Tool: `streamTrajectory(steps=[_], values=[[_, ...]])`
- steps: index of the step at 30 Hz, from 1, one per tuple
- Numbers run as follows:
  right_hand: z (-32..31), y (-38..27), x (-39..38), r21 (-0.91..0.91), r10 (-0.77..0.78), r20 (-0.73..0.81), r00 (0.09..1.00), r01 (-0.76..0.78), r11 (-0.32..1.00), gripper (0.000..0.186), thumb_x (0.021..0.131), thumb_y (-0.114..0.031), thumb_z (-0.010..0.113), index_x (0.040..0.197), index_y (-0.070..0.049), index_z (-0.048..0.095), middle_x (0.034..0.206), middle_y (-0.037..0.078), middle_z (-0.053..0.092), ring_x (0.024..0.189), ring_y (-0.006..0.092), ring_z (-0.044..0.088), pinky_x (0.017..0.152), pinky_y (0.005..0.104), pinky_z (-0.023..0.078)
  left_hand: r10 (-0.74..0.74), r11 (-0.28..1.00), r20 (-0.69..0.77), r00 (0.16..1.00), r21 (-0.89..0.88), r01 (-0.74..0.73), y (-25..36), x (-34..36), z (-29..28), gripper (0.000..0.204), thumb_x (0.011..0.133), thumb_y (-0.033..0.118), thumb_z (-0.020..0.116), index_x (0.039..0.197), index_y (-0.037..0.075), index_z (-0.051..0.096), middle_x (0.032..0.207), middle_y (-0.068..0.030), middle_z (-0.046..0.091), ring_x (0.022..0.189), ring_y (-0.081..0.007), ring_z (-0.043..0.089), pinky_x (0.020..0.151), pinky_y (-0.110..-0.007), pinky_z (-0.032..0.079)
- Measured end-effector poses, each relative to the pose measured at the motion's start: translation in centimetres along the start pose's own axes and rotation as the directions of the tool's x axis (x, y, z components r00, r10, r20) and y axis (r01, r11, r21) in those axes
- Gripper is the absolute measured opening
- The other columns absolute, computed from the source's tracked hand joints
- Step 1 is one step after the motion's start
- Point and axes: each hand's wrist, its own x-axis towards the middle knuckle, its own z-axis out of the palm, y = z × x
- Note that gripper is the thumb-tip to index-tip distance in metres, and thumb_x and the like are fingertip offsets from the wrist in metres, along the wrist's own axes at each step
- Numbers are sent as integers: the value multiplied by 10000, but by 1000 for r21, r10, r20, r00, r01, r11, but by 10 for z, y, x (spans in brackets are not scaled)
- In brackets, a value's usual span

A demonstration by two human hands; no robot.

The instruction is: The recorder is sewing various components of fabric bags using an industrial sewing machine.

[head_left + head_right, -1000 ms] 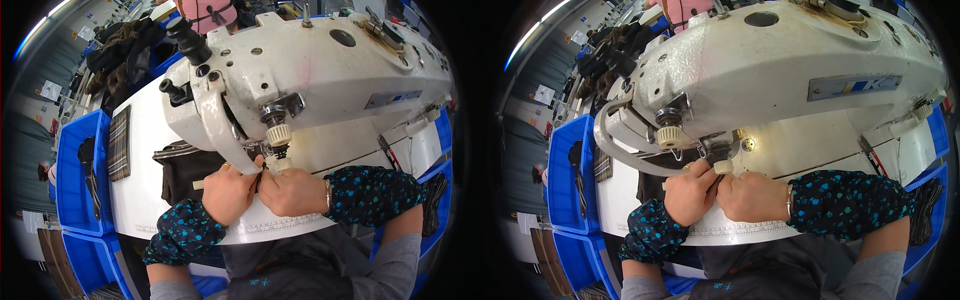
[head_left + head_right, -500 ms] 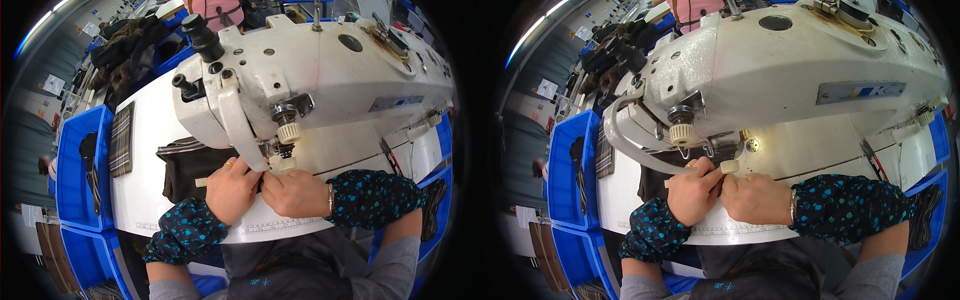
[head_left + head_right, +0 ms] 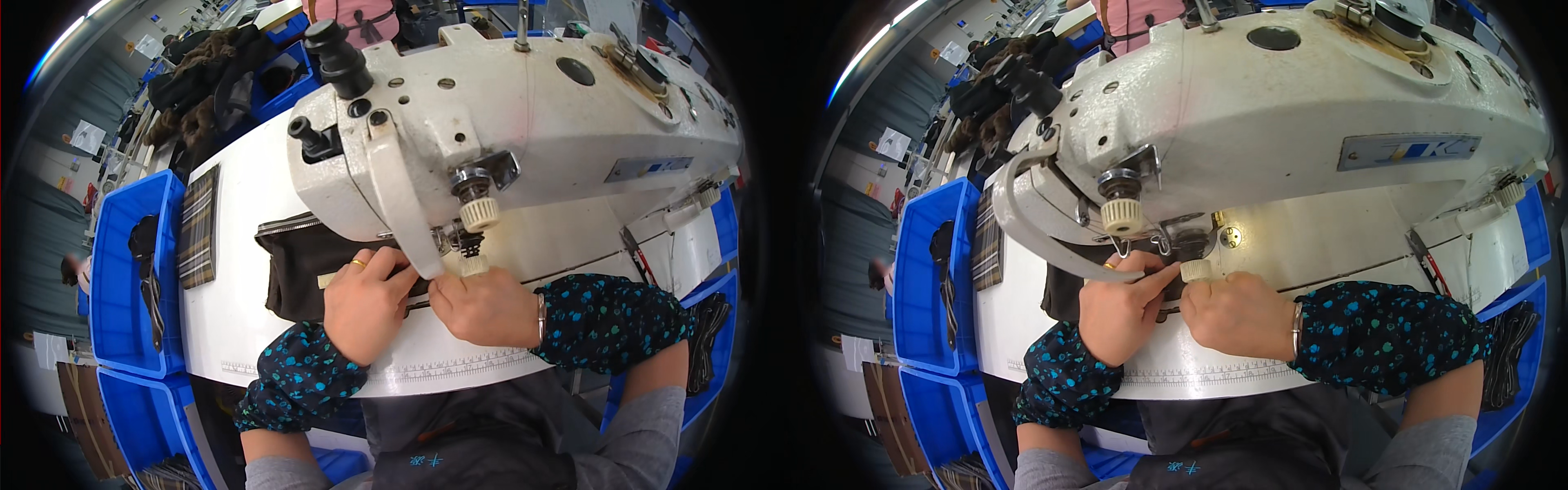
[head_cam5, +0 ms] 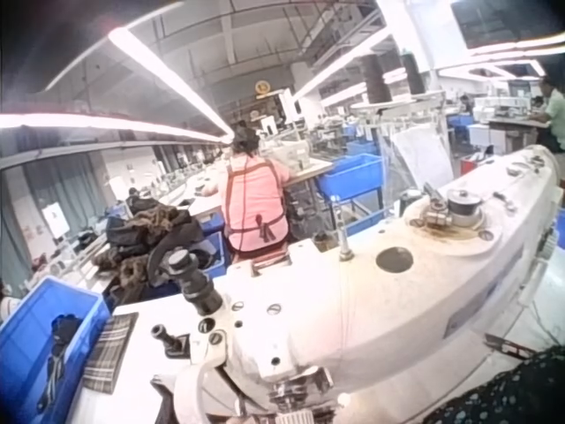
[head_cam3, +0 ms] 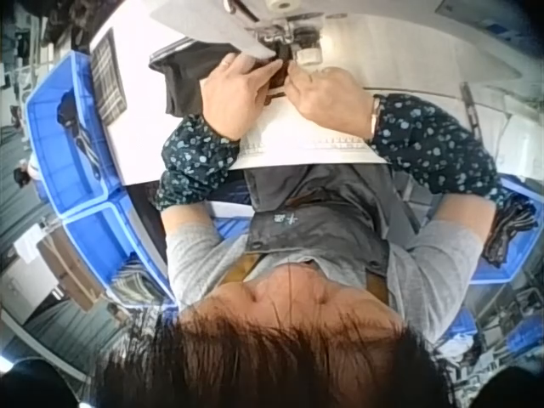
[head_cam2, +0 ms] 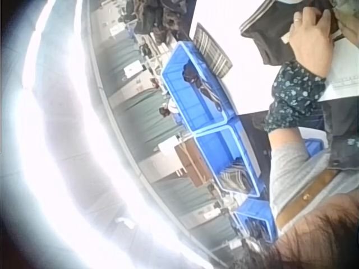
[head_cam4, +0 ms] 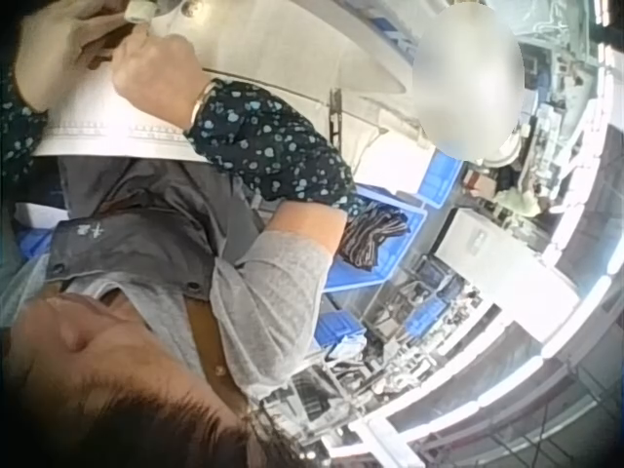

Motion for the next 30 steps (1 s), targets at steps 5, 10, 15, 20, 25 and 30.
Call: streamTrajectory(steps=[5,10,15,20,25,30], values=[[-6,-8,-5,-16,-72,27,997,72,997,241,756,-145,641,898,42,698,861,212,688,526,162,631,448,287,479,116,987,-57,992,117,-109,2,-3,-5,333,726,81,709,1049,128,774,978,21,669,890,-216,648,821,-402,529],[-5,-11,-7,18,-92,47,995,92,996,282,780,-150,629,939,67,715,988,305,716,546,170,660,451,280,489,246,948,-30,969,216,-234,6,-7,4,281,744,136,691,1016,114,758,1031,-3,626,975,-208,634,983,-503,476],[-5,-12,-6,6,-98,25,995,98,995,279,787,-147,619,938,68,714,969,300,715,525,153,641,444,278,478,249,954,5,968,173,-246,3,-8,8,278,746,142,688,1015,103,750,1023,-5,629,987,-210,630,986,-498,472],[-1,-9,-2,-34,-18,81,997,21,999,283,799,-138,624,994,47,711,851,150,676,547,138,614,451,277,458,208,972,8,978,107,-207,-7,5,13,299,745,126,687,1035,83,742,1044,-21,637,1034,-236,616,877,-431,462],[5,-2,1,-10,36,58,998,-35,999,318,784,-134,631,1027,59,701,677,29,564,536,133,607,440,284,450,195,973,-24,981,133,-190,-15,12,18,307,756,122,689,1054,79,744,1060,-26,647,1042,-247,626,859,-407,468],[5,-1,2,-12,57,21,998,-56,998,288,784,-136,633,1000,46,692,673,19,556,526,131,598,442,289,448,162,982,-142,977,117,-146,-18,11,20,303,726,68,719,1025,100,756,940,-19,661,884,-239,653,778,-379,503]])
